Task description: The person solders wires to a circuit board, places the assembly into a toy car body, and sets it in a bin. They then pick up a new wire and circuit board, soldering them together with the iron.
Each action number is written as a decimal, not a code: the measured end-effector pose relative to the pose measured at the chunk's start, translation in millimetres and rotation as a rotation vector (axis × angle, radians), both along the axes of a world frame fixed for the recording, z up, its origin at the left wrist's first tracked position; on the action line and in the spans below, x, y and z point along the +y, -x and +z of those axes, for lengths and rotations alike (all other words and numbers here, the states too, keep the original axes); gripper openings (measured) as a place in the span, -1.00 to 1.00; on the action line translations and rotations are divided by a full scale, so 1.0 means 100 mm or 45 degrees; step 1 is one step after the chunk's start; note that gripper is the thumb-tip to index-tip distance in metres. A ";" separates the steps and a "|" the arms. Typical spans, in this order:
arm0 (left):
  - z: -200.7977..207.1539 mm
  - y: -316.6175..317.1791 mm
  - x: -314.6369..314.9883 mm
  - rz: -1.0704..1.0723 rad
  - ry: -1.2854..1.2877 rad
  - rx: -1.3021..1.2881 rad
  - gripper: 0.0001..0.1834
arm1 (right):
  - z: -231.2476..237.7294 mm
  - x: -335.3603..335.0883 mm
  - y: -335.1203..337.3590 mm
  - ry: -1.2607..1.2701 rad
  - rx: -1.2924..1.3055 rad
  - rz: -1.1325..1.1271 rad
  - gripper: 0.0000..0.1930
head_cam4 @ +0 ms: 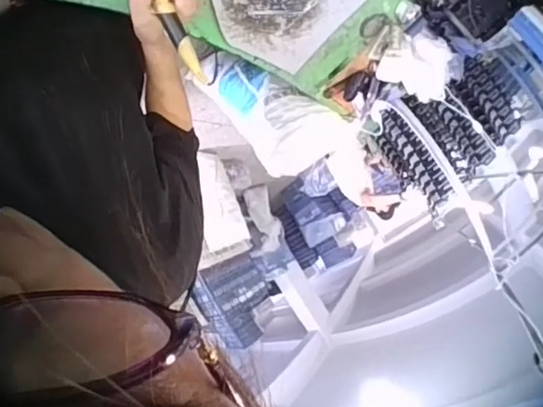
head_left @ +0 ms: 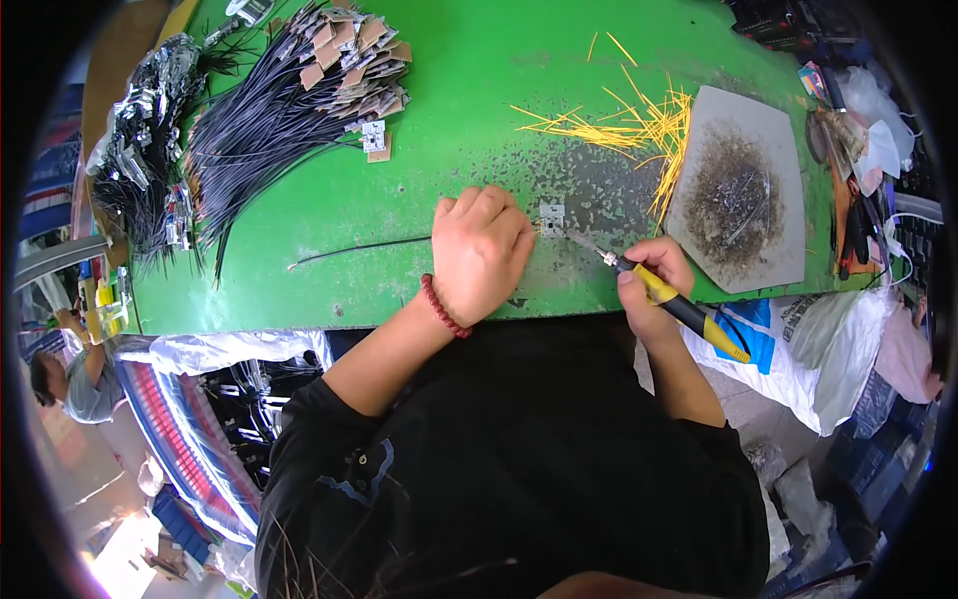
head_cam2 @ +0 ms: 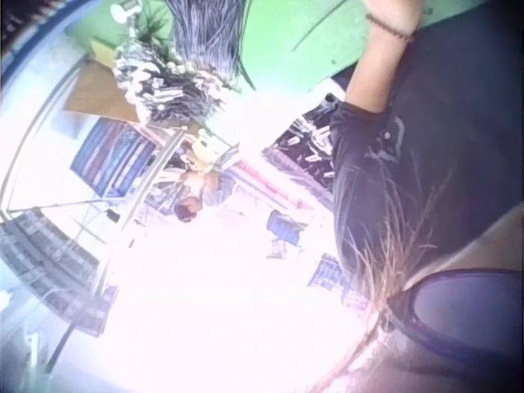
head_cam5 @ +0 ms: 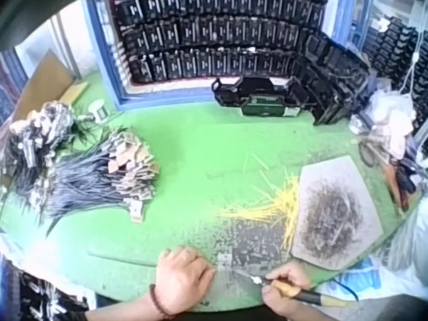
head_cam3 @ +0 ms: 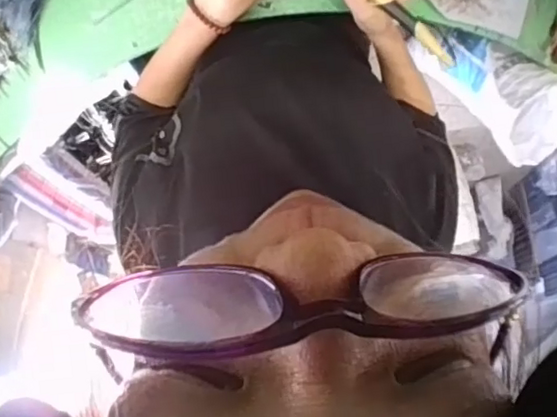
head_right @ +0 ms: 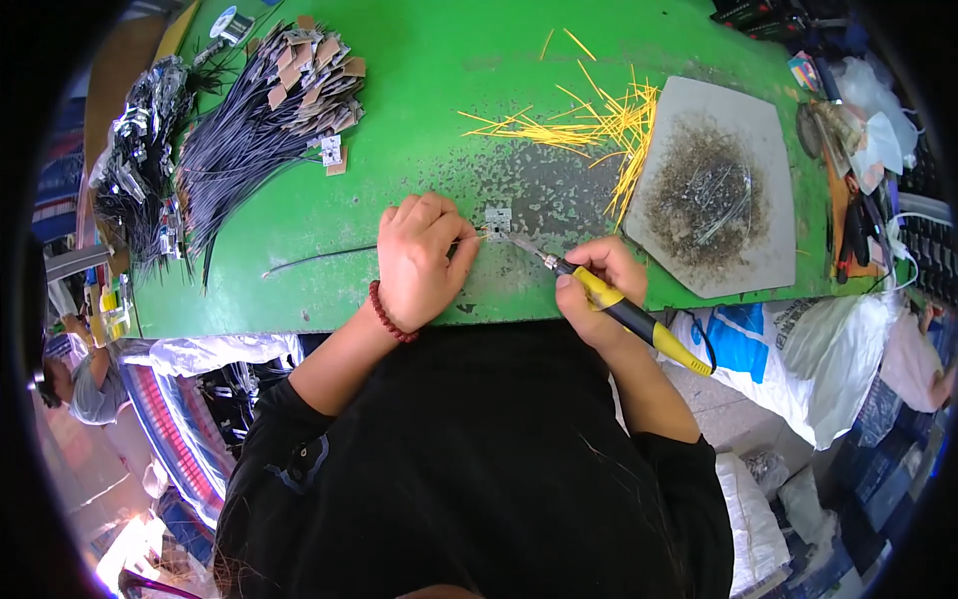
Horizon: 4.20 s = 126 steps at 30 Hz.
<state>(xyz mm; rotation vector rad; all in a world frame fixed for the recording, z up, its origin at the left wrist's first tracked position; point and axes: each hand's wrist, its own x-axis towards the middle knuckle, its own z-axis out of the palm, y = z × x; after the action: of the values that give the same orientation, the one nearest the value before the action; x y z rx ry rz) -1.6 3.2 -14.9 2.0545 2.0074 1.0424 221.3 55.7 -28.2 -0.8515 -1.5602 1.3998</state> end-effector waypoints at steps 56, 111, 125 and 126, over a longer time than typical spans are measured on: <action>0.33 -0.14 -0.22 -0.325 0.067 -0.564 -0.85 | 0.23 -0.07 0.27 0.021 -0.016 0.322 -0.55; -0.08 -0.10 -0.05 0.054 -0.070 0.063 -0.87 | -0.10 0.19 0.43 -0.423 -0.405 0.171 -0.62; 0.60 3.54 -0.93 1.204 0.283 0.437 -0.68 | -0.09 0.13 0.44 -0.174 -0.236 -0.031 -0.61; 0.63 3.67 -0.91 1.210 0.485 0.499 -0.62 | -0.10 0.12 0.44 -0.177 -0.234 -0.028 -0.62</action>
<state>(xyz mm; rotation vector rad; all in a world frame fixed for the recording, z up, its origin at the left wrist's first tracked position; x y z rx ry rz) -368.7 -87.6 47.9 1.1317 3.1752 0.2258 177.4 67.7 -38.3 -0.9300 -1.7595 1.2092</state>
